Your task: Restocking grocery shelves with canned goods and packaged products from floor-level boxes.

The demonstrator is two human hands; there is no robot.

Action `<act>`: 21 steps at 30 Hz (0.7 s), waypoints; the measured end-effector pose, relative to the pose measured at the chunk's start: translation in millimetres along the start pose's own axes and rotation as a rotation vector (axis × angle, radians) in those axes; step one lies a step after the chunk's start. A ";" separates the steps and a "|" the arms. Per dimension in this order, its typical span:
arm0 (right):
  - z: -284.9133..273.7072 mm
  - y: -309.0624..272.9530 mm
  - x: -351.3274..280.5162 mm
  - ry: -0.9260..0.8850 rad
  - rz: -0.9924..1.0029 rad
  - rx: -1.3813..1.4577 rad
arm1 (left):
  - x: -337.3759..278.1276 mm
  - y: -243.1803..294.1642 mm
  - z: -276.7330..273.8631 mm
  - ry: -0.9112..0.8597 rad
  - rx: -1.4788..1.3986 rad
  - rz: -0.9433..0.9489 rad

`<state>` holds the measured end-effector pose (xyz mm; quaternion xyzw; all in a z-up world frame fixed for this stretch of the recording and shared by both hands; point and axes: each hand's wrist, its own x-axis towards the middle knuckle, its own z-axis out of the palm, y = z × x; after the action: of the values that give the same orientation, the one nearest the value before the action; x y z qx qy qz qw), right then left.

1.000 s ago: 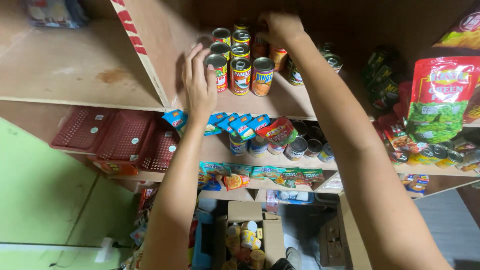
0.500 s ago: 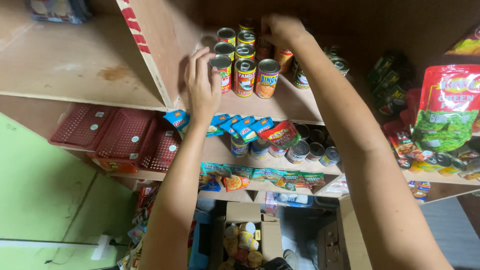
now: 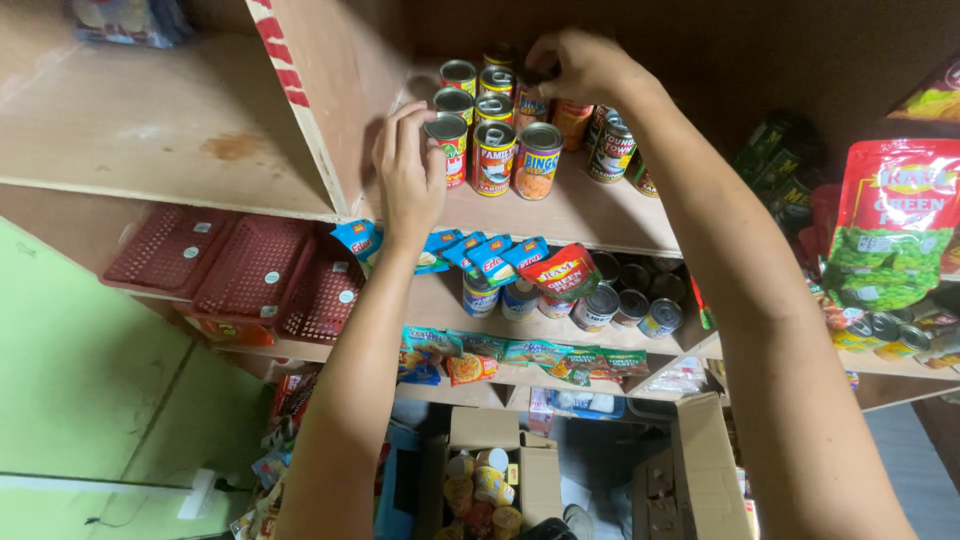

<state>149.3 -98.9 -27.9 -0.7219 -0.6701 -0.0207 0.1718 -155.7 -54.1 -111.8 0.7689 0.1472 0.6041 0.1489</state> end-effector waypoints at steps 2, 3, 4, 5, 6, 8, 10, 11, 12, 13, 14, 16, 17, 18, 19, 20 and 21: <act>-8.8 -12.6 -10.4 -0.046 0.007 0.000 | -0.5 0.4 -0.9 0.004 0.007 0.008; -9.9 -14.9 -13.4 -0.049 0.008 0.000 | -1.0 -0.1 -0.7 0.003 0.006 0.004; -11.2 -17.2 -16.5 -0.053 0.008 0.004 | -1.5 -0.4 -0.4 0.001 0.007 0.003; -12.6 -19.3 -19.8 -0.055 0.010 0.009 | -1.6 -0.7 -0.1 -0.002 0.007 0.003; -11.5 -19.7 -21.8 -0.058 0.012 0.009 | -2.5 0.6 -0.7 -0.004 0.006 0.001; -11.7 -20.1 -24.7 -0.052 0.004 0.036 | -1.1 2.9 -1.5 -0.005 0.018 0.004; -9.6 -17.9 -25.5 -0.054 -0.013 0.034 | -1.9 1.8 -0.6 -0.003 0.011 0.001; -9.9 -16.9 -24.7 -0.057 -0.031 0.029 | -1.2 1.1 0.1 0.002 0.002 -0.003; -11.5 -18.1 -24.9 -0.054 -0.034 0.027 | 0.5 1.2 0.1 0.006 0.003 0.001; -11.1 -19.2 -26.2 -0.060 -0.037 0.027 | -0.2 1.5 -0.2 0.004 0.006 0.007; -10.6 -20.3 -27.6 -0.066 -0.039 0.028 | -0.9 1.7 -0.5 0.002 0.009 0.013; -11.5 -20.8 -27.7 -0.068 -0.039 0.040 | -0.4 3.0 -1.1 -0.004 0.003 0.002; -11.3 -20.9 -28.4 -0.071 -0.036 0.054 | -0.8 3.8 -1.6 -0.013 -0.006 -0.008; -11.8 -22.8 -28.8 -0.072 -0.038 0.056 | -0.6 3.1 -1.7 -0.013 -0.004 -0.009; -12.7 -24.0 -29.9 -0.071 -0.048 0.039 | -0.3 2.7 -1.1 -0.009 -0.003 -0.001; -13.5 -25.2 -31.0 -0.071 -0.058 0.021 | 0.1 2.2 -0.5 -0.005 -0.002 0.006; -12.5 -22.9 -30.8 -0.070 -0.058 0.023 | 0.4 3.0 -0.8 -0.006 -0.001 0.006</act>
<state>126.3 -130.9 -19.2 -0.7004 -0.6966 0.0074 0.1556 -156.3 -56.6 -110.0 0.7711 0.1441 0.6024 0.1477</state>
